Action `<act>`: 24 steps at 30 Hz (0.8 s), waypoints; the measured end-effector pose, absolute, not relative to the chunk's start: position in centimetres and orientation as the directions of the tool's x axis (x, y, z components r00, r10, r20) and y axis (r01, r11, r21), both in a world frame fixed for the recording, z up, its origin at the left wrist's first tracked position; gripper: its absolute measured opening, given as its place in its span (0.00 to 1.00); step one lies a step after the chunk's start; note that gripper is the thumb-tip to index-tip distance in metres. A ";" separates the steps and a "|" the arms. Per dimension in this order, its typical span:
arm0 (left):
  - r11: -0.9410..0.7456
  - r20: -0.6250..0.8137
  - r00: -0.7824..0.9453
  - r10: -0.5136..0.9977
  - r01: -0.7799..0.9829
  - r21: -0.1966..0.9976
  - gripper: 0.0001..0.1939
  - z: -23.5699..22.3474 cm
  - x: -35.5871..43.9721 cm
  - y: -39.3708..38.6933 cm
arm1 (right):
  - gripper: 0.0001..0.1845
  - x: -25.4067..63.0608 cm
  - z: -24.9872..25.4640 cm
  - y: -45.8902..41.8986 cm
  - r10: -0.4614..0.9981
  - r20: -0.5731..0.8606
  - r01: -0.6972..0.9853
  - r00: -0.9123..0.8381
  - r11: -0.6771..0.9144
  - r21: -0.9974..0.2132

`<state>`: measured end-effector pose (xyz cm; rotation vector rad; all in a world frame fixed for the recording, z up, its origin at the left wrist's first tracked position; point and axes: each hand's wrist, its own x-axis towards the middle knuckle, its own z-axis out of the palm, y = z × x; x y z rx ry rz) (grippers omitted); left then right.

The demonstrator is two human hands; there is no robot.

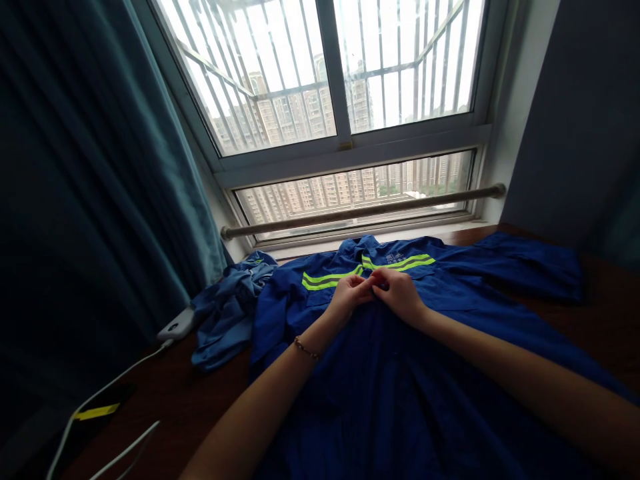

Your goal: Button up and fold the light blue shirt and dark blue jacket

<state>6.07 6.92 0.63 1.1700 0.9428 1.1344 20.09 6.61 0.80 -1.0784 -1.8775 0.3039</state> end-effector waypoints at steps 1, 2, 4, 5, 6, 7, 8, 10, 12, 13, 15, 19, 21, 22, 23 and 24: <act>0.020 0.012 0.190 0.982 -0.170 0.985 0.15 0.4 6.1 6.8 | 0.09 20.0 0.5 6.4 0.769 0.611 0.571 -0.186 0.591 -0.570; 0.018 0.014 0.176 0.984 -0.179 0.984 0.15 0.1 6.2 6.7 | 0.09 19.9 0.2 6.2 0.759 0.626 0.585 -0.177 0.593 -0.553; 0.015 0.014 0.133 0.991 -0.218 0.976 0.13 -0.2 6.3 6.5 | 0.08 19.8 -0.3 5.9 0.758 0.635 0.603 -0.148 0.578 -0.550; 0.010 0.016 0.105 0.994 -0.240 0.971 0.13 -0.3 6.4 6.4 | 0.07 19.8 -0.5 5.9 0.769 0.626 0.605 -0.130 0.562 -0.564; 0.000 0.021 0.077 0.997 -0.259 0.966 0.13 -0.4 6.5 6.4 | 0.08 19.9 -0.7 5.8 0.787 0.607 0.601 -0.111 0.539 -0.590; -0.013 0.029 0.053 0.998 -0.273 0.962 0.13 -0.5 6.6 6.3 | 0.09 20.0 -0.8 5.9 0.811 0.578 0.590 -0.089 0.510 -0.625; -0.027 0.038 0.036 0.999 -0.283 0.959 0.13 -0.5 6.7 6.2 | 0.10 20.1 -1.0 5.9 0.838 0.541 0.574 -0.075 0.480 -0.664; -0.054 0.060 0.011 0.998 -0.291 0.955 0.16 -0.7 6.8 6.0 | 0.12 20.3 -1.4 6.1 0.886 0.458 0.520 -0.077 0.428 -0.739; -0.082 0.087 0.005 0.996 -0.290 0.953 0.19 -0.9 6.8 5.9 | 0.14 20.5 -1.9 6.3 0.919 0.380 0.419 -0.104 0.387 -0.821; -0.096 0.103 0.009 0.995 -0.291 0.952 0.20 -1.1 6.8 5.8 | 0.14 20.6 -2.1 6.5 0.932 0.342 0.338 -0.122 0.363 -0.869; -0.125 0.133 0.008 0.991 -0.285 0.950 0.22 -1.3 6.8 5.8 | 0.16 20.6 -2.5 6.7 0.952 0.261 0.137 -0.160 0.284 -0.949; -0.211 0.212 -0.015 0.977 -0.194 0.958 0.25 -1.8 6.6 6.0 | 0.20 20.7 -2.9 7.1 0.985 0.095 -0.142 -0.147 0.074 -0.987; -0.265 0.269 0.016 0.963 -0.116 0.957 0.25 -2.1 6.5 6.3 | 0.20 20.7 -3.0 7.1 0.993 0.011 -0.219 -0.118 -0.015 -0.976; -0.287 0.290 0.031 0.956 -0.077 0.955 0.24 -2.2 6.4 6.4 | 0.21 20.7 -3.0 7.1 0.994 -0.026 -0.252 -0.109 -0.053 -0.966; -0.300 0.302 0.044 0.952 -0.042 0.953 0.24 -2.4 6.4 6.6 | 0.20 20.7 -3.1 7.1 0.993 -0.056 -0.277 -0.104 -0.083 -0.957; -0.303 0.304 0.057 0.951 -0.019 0.953 0.24 -2.6 6.3 6.7 | 0.20 20.7 -3.1 7.1 0.992 -0.076 -0.292 -0.099 -0.102 -0.951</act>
